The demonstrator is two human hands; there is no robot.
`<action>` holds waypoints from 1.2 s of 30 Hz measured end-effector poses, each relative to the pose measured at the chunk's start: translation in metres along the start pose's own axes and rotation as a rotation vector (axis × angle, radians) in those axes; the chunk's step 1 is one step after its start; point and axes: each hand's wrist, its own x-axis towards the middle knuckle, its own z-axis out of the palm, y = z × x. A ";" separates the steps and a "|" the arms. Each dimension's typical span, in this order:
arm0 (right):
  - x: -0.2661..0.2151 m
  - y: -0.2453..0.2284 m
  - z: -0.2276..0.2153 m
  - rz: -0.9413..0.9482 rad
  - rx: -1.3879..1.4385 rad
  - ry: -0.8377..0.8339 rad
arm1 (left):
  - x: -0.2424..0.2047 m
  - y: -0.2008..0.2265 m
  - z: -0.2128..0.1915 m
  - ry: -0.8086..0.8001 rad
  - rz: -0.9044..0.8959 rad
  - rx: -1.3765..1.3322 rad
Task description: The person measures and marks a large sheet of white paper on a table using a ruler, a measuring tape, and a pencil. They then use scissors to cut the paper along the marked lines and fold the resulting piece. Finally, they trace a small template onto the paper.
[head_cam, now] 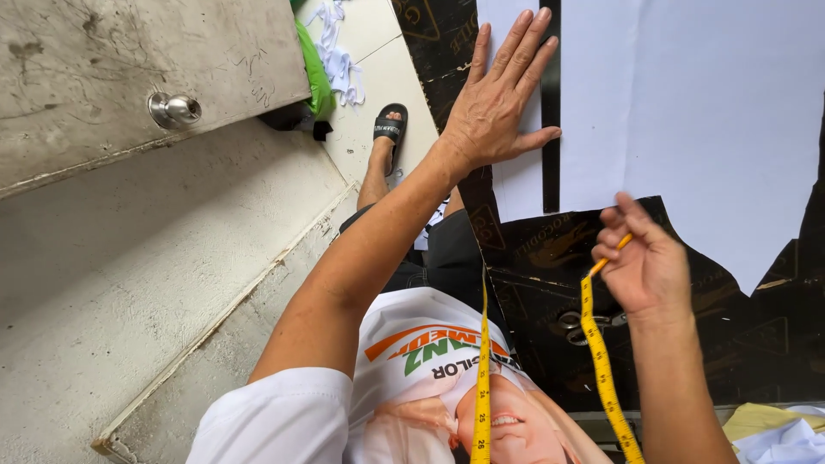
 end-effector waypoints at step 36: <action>-0.022 0.026 0.031 -1.044 -1.344 -0.301 | -0.002 -0.010 0.025 0.113 0.020 0.025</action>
